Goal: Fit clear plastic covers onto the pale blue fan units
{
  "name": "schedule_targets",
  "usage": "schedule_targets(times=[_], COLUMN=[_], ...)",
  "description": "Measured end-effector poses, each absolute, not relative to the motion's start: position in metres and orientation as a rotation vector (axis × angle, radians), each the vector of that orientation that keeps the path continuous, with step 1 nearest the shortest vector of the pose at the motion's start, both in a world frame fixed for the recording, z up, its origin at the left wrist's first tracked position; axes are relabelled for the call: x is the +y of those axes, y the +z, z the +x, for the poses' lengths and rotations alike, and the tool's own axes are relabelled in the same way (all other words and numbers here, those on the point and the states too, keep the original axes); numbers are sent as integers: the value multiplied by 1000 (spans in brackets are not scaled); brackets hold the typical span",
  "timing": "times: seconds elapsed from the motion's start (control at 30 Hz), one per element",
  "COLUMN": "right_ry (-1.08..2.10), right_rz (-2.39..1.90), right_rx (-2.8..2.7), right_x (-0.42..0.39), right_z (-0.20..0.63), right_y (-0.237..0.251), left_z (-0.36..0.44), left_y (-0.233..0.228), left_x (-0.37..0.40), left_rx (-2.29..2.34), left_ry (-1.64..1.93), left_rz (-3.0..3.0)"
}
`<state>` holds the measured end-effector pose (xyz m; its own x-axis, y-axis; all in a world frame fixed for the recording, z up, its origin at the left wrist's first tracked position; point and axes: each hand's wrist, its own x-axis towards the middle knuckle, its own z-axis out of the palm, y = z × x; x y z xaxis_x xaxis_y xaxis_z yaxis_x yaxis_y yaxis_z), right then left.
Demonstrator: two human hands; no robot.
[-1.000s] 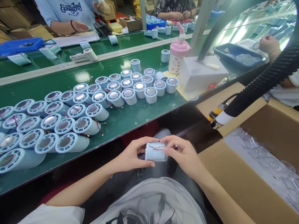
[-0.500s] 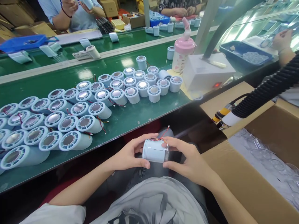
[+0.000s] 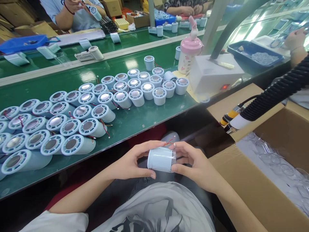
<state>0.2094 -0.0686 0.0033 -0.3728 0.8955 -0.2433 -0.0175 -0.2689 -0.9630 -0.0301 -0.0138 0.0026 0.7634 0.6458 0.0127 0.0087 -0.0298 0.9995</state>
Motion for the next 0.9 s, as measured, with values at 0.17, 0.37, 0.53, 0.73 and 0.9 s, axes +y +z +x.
schedule_targets(times=[0.17, 0.37, 0.53, 0.73, 0.9], right_ry=[1805, 1848, 1876, 1937, 1892], right_rz=[-1135, -1152, -1202, -1197, -1171], right_rx=[-1176, -992, -905, -842, -881], right_x=[-68, -69, -71, -69, -71], right_z=[208, 205, 201, 195, 195], right_y=[1, -5, -10, -9, -8], left_z=[-30, -29, -29, -29, -29], left_y=[2, 2, 3, 3, 5], left_x=[-14, -14, -15, -15, -15], left_rx=[556, 535, 528, 515, 512], left_ry=[553, 554, 557, 561, 582], left_rz=[1572, 1582, 1601, 1619, 1631])
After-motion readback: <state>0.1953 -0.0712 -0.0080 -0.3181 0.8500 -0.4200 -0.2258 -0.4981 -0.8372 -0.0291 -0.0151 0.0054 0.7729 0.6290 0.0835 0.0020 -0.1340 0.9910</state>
